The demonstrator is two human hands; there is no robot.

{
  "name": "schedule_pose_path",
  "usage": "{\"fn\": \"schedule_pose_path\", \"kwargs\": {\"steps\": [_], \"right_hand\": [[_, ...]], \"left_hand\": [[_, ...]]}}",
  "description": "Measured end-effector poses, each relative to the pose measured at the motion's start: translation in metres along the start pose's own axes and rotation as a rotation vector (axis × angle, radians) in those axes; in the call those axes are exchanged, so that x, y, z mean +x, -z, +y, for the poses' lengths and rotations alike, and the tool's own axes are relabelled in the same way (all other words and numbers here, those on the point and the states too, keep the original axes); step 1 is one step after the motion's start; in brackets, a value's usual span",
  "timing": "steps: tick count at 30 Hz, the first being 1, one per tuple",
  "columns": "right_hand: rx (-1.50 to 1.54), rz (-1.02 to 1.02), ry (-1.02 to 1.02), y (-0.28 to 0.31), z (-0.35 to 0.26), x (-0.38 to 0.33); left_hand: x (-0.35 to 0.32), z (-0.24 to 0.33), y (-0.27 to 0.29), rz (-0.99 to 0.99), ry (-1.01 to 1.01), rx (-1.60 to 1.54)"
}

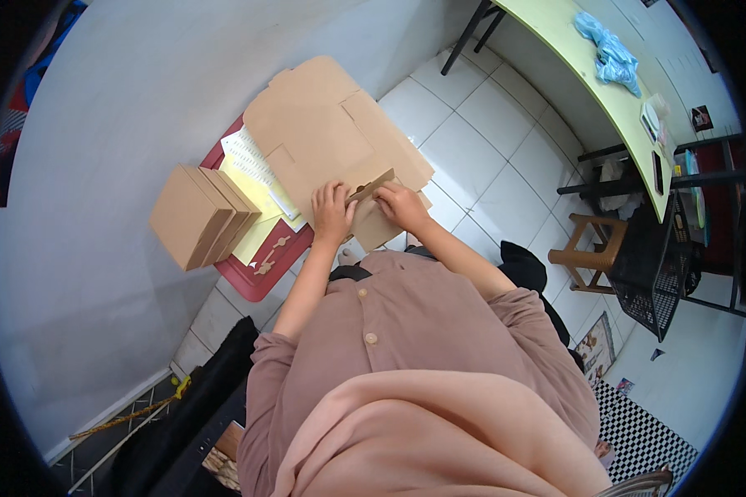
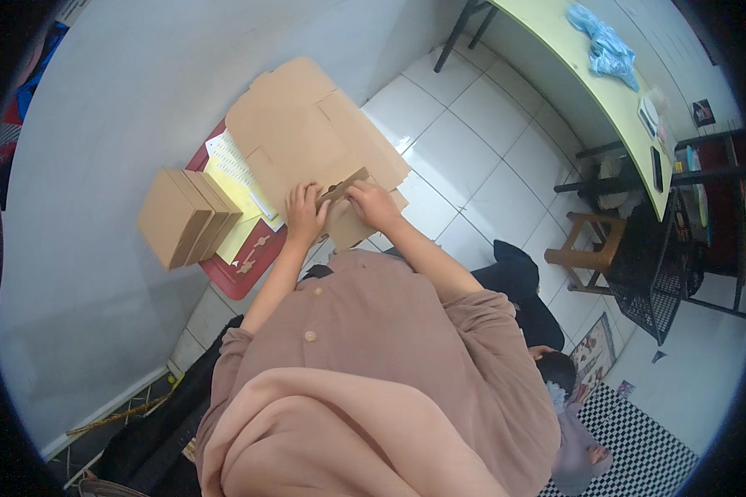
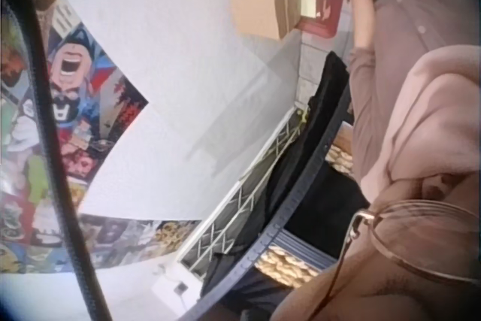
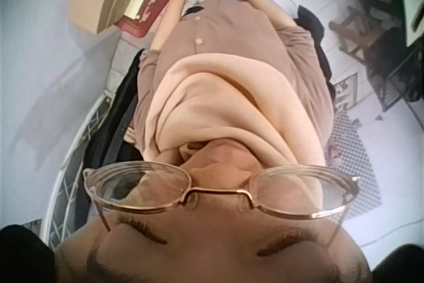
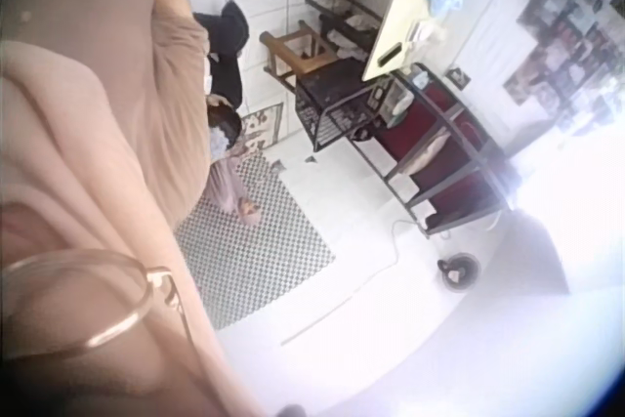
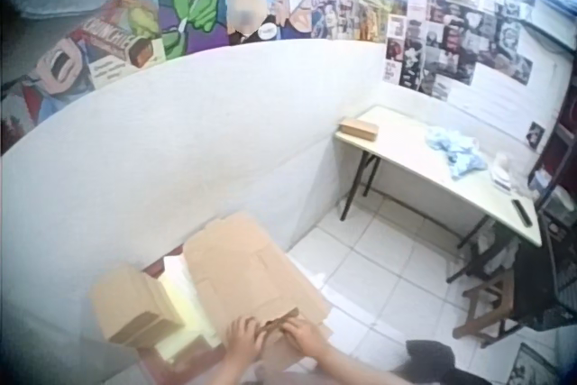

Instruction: The person folds a flat cardboard sheet into a box shape, reaches into a storage rack to retrieve several plastic bags containing food snacks, and places the bags inside the box before closing it.

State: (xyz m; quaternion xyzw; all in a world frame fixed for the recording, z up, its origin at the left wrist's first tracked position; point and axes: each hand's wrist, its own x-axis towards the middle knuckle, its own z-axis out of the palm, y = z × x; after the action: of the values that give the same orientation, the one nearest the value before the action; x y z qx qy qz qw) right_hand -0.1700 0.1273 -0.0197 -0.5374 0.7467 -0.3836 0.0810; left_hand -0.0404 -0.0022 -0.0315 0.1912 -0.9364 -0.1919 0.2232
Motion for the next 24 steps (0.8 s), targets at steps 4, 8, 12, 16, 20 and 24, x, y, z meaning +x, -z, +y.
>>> {"fn": "schedule_pose_path", "kwargs": {"steps": [4, 8, 12, 16, 20, 24], "right_hand": [[0.201, -0.012, -0.137, -0.003, -0.001, -0.003], [0.283, -0.319, -0.033, -0.004, -0.012, 0.003], [0.423, -0.448, 0.015, -0.022, -0.043, 0.006], [0.457, -0.483, 0.082, -0.044, -0.061, 0.009], [0.283, -0.316, 0.205, -0.039, -0.079, 0.017], [0.104, 0.003, 0.272, -0.023, -0.065, 0.024]], "left_hand": [[-0.003, 0.012, 0.021, 0.080, 0.048, 0.008], [-0.035, 0.013, 0.038, 0.102, 0.084, -0.094], [-0.073, -0.001, 0.056, -0.161, 0.102, -0.413], [-0.097, -0.002, 0.077, -0.002, 0.326, -0.558], [-0.126, -0.034, 0.093, 0.328, 0.528, -0.397], [-0.179, -0.101, 0.093, 0.294, 0.875, -0.307]]}}
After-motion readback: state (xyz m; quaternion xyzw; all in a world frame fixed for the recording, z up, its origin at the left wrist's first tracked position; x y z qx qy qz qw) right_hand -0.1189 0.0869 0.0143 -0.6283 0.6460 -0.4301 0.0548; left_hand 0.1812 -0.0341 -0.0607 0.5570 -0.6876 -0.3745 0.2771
